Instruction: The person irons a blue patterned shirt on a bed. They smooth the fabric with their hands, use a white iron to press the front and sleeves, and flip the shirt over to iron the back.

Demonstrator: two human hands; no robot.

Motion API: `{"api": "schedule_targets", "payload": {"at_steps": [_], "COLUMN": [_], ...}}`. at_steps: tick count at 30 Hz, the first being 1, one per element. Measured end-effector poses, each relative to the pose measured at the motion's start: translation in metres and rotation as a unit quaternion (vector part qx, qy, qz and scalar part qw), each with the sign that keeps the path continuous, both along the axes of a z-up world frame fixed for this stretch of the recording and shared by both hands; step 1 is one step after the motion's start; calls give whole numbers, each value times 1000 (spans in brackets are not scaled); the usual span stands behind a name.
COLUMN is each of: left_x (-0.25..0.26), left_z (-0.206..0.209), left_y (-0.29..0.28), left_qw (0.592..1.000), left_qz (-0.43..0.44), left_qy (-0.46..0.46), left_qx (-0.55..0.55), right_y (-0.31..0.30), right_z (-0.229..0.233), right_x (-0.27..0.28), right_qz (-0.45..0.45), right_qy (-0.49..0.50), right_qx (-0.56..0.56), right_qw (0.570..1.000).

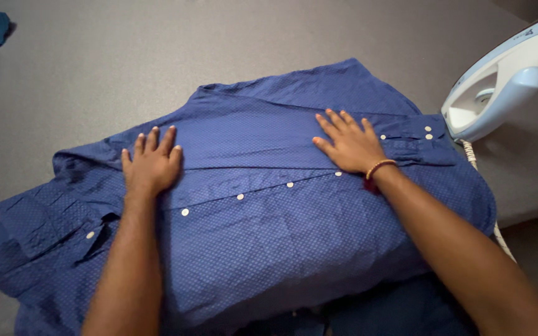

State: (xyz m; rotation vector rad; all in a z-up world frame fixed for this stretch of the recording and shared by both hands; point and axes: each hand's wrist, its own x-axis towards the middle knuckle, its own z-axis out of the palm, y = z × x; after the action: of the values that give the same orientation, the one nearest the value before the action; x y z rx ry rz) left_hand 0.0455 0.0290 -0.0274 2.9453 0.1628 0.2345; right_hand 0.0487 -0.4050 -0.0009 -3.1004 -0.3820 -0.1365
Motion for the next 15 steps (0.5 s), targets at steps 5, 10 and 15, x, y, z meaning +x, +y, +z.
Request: {"api": "schedule_targets", "payload": {"at_steps": [5,10,15], "left_x": [-14,-26,-37], "left_z": [-7,-5,-2], "left_y": [31,41,46], "left_qw": [999,999,998], "left_qz": [12,41,64], "left_qy": [-34,-21,-25], "left_qx": [-4,-7,-12], "right_y": [-20,-43,-69], "right_z": [-2,-2,-6], "right_x": [-7,-16,-30], "right_qz": [-18,-64,-109], "right_qy": [-6,-10,-57], "right_qx": [13,18,6], "right_qw": [1000,998,992]}}
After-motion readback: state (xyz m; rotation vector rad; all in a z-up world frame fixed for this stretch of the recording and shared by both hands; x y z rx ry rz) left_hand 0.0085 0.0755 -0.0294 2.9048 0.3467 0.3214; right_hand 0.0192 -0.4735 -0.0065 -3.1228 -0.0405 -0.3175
